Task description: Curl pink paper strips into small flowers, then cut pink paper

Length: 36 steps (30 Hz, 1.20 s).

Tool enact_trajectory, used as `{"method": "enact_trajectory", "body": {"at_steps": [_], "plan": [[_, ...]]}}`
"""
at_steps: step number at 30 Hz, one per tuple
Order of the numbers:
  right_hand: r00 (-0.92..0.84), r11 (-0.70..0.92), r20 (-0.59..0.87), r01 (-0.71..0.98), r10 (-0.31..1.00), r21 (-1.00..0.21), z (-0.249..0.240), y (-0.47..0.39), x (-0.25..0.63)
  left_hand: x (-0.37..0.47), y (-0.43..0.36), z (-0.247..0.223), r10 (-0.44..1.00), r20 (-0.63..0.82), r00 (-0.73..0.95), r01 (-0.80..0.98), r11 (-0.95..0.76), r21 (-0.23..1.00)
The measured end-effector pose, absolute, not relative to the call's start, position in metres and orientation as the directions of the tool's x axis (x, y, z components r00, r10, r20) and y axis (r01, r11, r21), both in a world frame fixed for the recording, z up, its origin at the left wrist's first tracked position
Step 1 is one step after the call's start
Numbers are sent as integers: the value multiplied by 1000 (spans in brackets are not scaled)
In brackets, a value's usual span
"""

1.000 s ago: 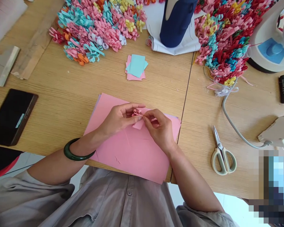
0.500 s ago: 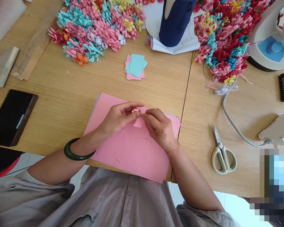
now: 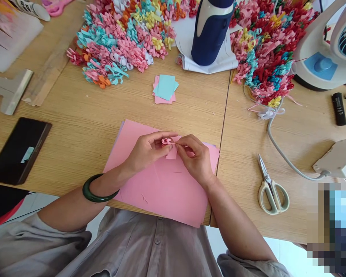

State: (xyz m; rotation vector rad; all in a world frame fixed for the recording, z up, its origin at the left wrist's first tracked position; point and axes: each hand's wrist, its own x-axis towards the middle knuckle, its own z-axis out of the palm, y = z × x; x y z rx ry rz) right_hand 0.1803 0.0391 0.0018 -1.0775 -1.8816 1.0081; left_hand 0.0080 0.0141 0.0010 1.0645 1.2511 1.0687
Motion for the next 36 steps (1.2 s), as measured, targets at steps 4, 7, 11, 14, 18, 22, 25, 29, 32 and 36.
{"method": "enact_trajectory", "body": {"at_steps": [4,7,11,14,18,22,25,29,32,36], "plan": [[-474,626,449,328,757,-708,-7,45,187,6,16,4,967,-246,62,-81,250,965],[-526,703,501,307,687,-641,-11,49,189,4,18,5,965,-252,76,-106,259,960],[-459,471,310,293,833,-832,-9,50,187,5,18,0,976,-212,53,-97,216,972],[-400,135,31,234,916,-963,-7,48,182,8,19,-5,986,-165,27,-28,166,986],[-352,46,-26,194,936,-980,-8,48,180,11,21,-11,997,-80,4,84,79,993],[-292,-53,-88,125,952,-991,-11,55,183,9,24,-15,1000,-11,8,158,9,987],[-272,-105,-125,87,954,-991,-14,61,185,5,28,-16,1000,-19,-13,180,21,983],[-217,-59,-71,62,973,-996,-17,64,183,3,26,-8,999,26,-39,284,-14,959],[-206,-28,-38,55,978,-998,-18,64,181,1,9,5,990,138,19,386,-135,913],[-233,-24,-34,48,972,-999,-16,65,181,-12,-42,7,955,283,84,634,-270,725]]}}
